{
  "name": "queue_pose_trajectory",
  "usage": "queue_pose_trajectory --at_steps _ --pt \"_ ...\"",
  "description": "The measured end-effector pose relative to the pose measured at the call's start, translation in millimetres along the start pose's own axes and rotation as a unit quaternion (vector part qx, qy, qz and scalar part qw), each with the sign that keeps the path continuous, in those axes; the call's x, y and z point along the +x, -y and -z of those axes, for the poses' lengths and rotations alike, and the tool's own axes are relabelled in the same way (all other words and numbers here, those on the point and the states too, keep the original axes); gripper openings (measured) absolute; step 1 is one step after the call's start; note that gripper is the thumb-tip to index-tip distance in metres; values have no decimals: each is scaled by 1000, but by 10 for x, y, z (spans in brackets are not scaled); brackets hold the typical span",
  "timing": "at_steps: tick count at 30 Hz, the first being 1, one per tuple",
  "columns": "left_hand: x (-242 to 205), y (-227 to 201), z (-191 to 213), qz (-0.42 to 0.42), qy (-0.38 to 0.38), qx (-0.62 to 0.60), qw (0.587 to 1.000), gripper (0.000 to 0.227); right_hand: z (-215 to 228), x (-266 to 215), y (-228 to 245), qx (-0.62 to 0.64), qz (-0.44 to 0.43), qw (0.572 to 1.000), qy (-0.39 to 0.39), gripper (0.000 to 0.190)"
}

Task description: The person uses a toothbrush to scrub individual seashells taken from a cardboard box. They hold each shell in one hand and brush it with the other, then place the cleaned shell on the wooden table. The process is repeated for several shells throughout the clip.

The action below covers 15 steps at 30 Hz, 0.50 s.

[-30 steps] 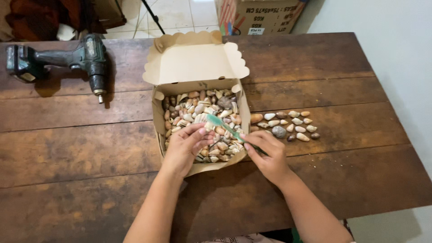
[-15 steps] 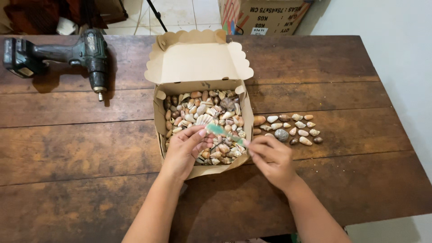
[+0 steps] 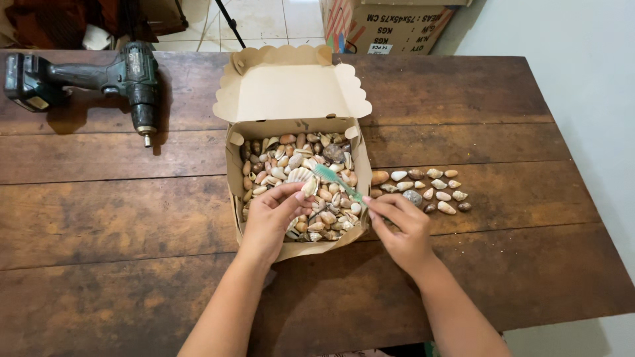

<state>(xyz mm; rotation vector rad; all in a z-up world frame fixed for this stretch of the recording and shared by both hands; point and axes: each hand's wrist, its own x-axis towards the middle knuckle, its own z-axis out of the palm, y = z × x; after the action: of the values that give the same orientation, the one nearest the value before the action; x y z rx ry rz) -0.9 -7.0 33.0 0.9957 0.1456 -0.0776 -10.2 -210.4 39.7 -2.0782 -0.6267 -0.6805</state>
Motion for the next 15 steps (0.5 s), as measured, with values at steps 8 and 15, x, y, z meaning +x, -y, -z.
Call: queue_pose_trajectory --at_steps 8,15 --pt "5 17 4 -11 -3 6 1000 24 -50 -15 79 17 -10 1000 19 13" --pt "-34 -6 -11 -24 -10 41 999 25 -16 -12 102 14 -13 1000 3 13"
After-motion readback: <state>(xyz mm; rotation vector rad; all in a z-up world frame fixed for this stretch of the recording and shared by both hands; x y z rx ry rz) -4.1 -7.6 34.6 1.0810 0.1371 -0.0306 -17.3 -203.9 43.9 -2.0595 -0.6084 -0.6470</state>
